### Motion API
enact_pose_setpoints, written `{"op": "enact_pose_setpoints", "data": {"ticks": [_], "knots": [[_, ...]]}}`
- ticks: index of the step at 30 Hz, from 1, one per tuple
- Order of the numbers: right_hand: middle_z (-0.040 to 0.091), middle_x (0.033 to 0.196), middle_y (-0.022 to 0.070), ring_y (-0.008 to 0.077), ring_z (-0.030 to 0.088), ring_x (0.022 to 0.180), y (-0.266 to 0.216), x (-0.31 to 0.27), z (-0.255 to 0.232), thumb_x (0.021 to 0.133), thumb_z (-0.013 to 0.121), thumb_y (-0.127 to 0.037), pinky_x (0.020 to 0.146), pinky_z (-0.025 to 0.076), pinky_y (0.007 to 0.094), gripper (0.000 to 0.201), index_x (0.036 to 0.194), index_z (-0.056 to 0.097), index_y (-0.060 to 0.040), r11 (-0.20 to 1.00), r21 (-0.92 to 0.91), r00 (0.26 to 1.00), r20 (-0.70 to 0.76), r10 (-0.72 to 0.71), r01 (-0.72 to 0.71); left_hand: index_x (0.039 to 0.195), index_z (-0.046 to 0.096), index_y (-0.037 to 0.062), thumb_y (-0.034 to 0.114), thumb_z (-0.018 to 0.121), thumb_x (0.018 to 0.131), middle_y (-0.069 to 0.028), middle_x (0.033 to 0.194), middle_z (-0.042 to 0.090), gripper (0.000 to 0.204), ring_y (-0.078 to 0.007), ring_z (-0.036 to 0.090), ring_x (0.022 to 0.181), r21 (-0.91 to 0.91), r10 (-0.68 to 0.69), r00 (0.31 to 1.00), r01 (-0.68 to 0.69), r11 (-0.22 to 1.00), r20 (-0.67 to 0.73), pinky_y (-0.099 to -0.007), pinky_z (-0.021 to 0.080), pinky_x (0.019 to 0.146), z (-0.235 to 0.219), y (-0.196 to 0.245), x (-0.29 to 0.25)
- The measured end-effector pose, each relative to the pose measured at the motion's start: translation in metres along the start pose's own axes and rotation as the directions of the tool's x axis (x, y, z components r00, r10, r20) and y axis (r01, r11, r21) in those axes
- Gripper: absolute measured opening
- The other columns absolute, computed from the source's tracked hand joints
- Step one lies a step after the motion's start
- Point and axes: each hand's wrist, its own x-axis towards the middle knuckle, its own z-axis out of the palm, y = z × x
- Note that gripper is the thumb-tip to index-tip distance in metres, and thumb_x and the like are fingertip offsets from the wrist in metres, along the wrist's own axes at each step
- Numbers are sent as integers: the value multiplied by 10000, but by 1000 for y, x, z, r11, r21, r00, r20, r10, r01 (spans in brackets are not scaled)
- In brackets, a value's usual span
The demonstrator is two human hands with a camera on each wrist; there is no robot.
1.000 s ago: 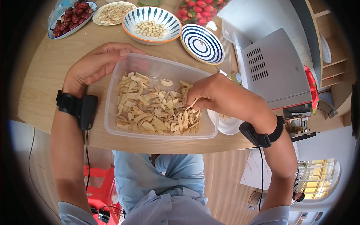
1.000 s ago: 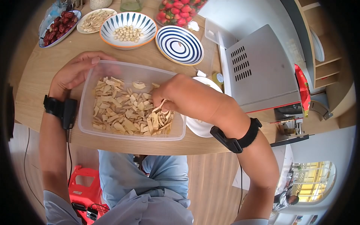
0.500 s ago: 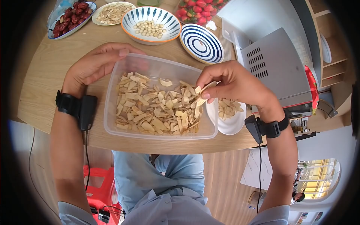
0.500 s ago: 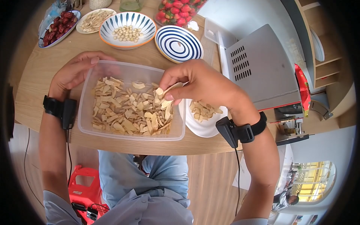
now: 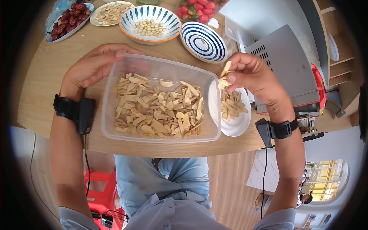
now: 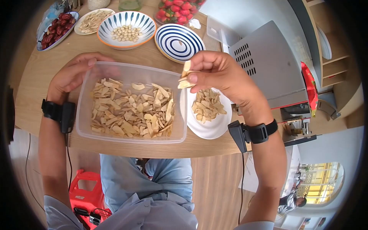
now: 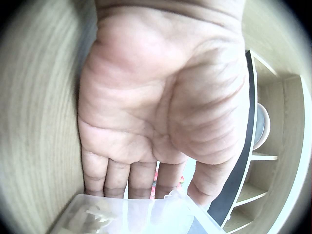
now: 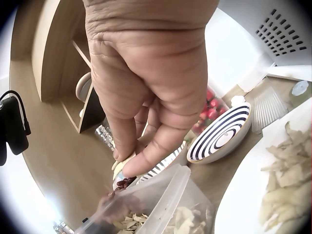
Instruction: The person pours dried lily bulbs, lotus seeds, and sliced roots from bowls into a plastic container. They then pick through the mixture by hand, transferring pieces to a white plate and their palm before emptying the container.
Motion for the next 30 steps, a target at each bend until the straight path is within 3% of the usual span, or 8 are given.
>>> {"op": "enact_pose_setpoints", "data": {"ticks": [4, 7, 16, 19, 30], "knots": [[764, 988, 42, 113, 743, 884, 11, -14, -20, 941, 793, -68, 771, 652, 280, 172, 1092, 716, -44, 999, -31, 998, -54, 24, -26, 1392, 581, -112, 303, 610, 1043, -250, 1337, 684, 543, -326, 673, 1263, -3, -6, 1000, 6, 1000, 10, -418, 496, 1138, 0, 1, 0], [757, 974, 37, 112, 739, 880, 23, -27, -32, 938, 804, -88, 767, 647, 273, 177, 1084, 716, -42, 993, -52, 988, -118, 98, -104, 1384, 598, -109, 308, 582, 1071, -221, 1285, 713, 522, -276, 697, 1207, 20, 7, 999, -6, 1000, -37, -386, 515, 1103, 4, 1, -1], [756, 982, 34, 108, 735, 923, 52, -40, -41, 960, 798, -165, 740, 628, 257, 214, 1116, 699, -59, 970, -58, 958, -180, 223, -237, 1369, 579, -113, 332, 567, 1049, -241, 1313, 691, 549, -304, 677, 1250, 82, -13, 993, 22, 996, -118, -398, 500, 1130, 4, 1, -4], [765, 1002, 36, 109, 734, 936, 55, -39, -45, 982, 772, -183, 719, 616, 251, 197, 1124, 690, -74, 953, -93, 947, -176, 269, -288, 1397, 573, -116, 289, 601, 1054, -226, 1347, 679, 532, -281, 686, 1229, 13, -31, 996, 32, 999, -85, -402, 513, 1113, -3, -1, -4], [762, 982, 22, 88, 706, 852, 66, -42, -55, 995, 741, -161, 666, 551, 241, 142, 1095, 697, -71, 945, -168, 949, -194, 248, -281, 1386, 565, -126, 349, 605, 1053, -256, 1362, 662, 582, -324, 667, 1271, 25, -39, 996, 41, 999, -75, -422, 488, 1151, -5, -3, -4]]}}
